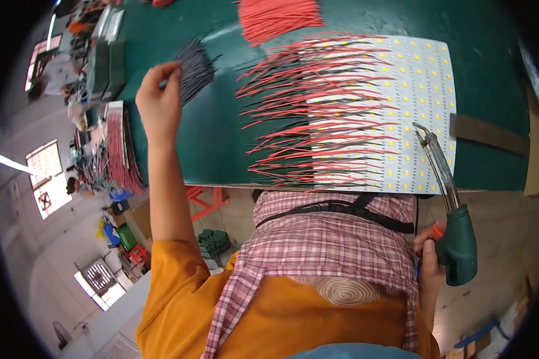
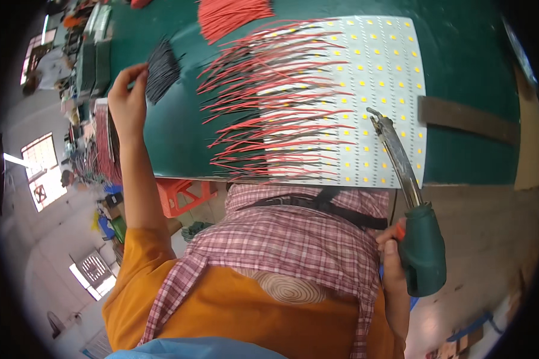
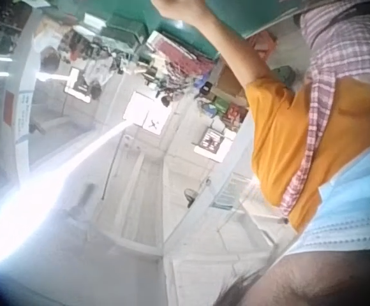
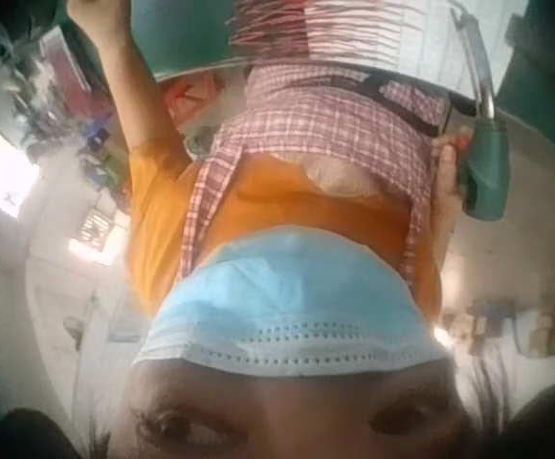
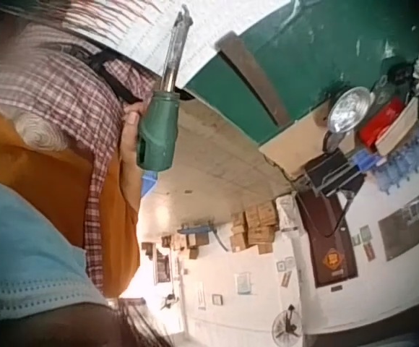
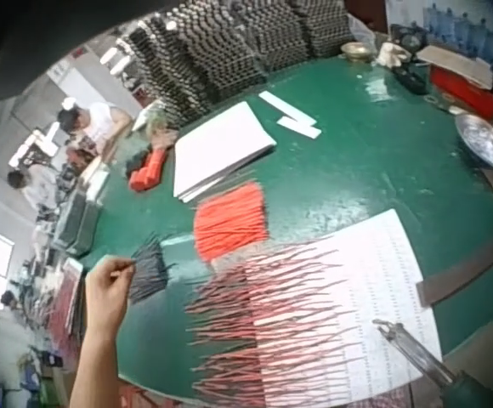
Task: Soldering bundles of red and black wires onto an LED light panel.
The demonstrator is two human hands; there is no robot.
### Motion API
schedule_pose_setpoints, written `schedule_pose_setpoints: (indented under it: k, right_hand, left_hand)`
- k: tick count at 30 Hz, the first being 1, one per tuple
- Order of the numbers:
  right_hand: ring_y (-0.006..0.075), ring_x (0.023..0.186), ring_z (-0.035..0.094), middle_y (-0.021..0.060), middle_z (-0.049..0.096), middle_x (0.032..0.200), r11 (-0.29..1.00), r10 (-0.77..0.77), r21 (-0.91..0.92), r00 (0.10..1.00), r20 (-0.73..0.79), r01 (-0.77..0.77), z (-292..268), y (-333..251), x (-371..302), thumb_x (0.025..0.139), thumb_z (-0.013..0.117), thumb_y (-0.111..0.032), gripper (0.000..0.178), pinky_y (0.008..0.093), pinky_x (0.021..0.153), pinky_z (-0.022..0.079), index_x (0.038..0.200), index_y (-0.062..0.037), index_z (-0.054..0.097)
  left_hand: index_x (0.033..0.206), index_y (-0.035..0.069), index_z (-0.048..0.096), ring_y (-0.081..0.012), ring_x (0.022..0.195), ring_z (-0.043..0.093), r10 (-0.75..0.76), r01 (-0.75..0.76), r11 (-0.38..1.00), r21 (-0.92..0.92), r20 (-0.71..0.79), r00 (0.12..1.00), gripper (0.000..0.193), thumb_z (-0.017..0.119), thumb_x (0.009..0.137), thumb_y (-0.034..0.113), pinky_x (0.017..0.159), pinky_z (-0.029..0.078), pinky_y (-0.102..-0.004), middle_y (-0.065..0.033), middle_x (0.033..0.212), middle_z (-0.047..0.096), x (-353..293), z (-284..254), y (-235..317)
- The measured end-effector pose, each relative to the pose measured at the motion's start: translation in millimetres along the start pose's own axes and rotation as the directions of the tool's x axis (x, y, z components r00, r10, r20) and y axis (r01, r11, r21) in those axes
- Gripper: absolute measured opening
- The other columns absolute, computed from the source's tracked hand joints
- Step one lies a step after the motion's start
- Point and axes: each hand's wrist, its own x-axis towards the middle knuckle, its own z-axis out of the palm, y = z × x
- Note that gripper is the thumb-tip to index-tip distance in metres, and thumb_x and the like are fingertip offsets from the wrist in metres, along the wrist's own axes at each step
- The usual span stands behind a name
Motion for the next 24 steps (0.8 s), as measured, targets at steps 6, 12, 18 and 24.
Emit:
schedule_pose_setpoints:
  k: [6,12,18,24]
  right_hand:
    - [0.0098,0.073,0.052,0.0069,0.059,0.085,0.999,-0.042,0.030,0.999,0.026,0.042,4,3,6,0.090,0.055,-0.003,0.039,0.0257,0.068,0.046,0.127,0.0005,0.045]
    - [0.0099,0.069,0.053,0.0071,0.061,0.083,0.996,-0.027,-0.082,0.999,-0.039,0.024,9,-3,-8,0.088,0.056,-0.002,0.033,0.0254,0.067,0.047,0.121,0.0012,0.052]
    - [0.0109,0.071,0.055,0.0070,0.062,0.084,0.965,-0.204,-0.154,0.976,0.070,0.213,9,-14,0,0.087,0.058,0.001,0.023,0.0263,0.065,0.047,0.110,0.0022,0.058]
    - [0.0119,0.067,0.050,0.0089,0.058,0.080,0.980,-0.153,-0.130,0.988,-0.003,0.152,10,-6,-2,0.091,0.057,-0.020,0.046,0.0272,0.062,0.043,0.131,-0.0021,0.042]
  left_hand:
    - [0.098,0.007,0.071,-0.0231,0.078,0.064,0.487,-0.492,0.855,0.163,0.073,0.870,0.014,0.060,0.089,0.012,0.073,0.050,-0.0307,-0.0090,0.095,0.068,68,32,-1]
    - [0.102,0.000,0.069,-0.0315,0.092,0.064,0.436,-0.437,0.897,-0.061,0.266,0.860,0.021,0.061,0.084,0.007,0.084,0.049,-0.0373,-0.0173,0.096,0.068,118,109,74]
    - [0.100,-0.001,0.067,-0.0256,0.085,0.063,0.353,-0.343,0.936,-0.085,0.264,0.898,0.020,0.063,0.081,0.004,0.076,0.050,-0.0356,-0.0166,0.092,0.067,150,127,65]
    - [0.085,-0.003,0.066,-0.0149,0.061,0.057,0.379,-0.384,0.921,-0.070,0.401,0.834,0.012,0.060,0.077,0.003,0.057,0.047,-0.0318,-0.0076,0.064,0.062,160,130,74]
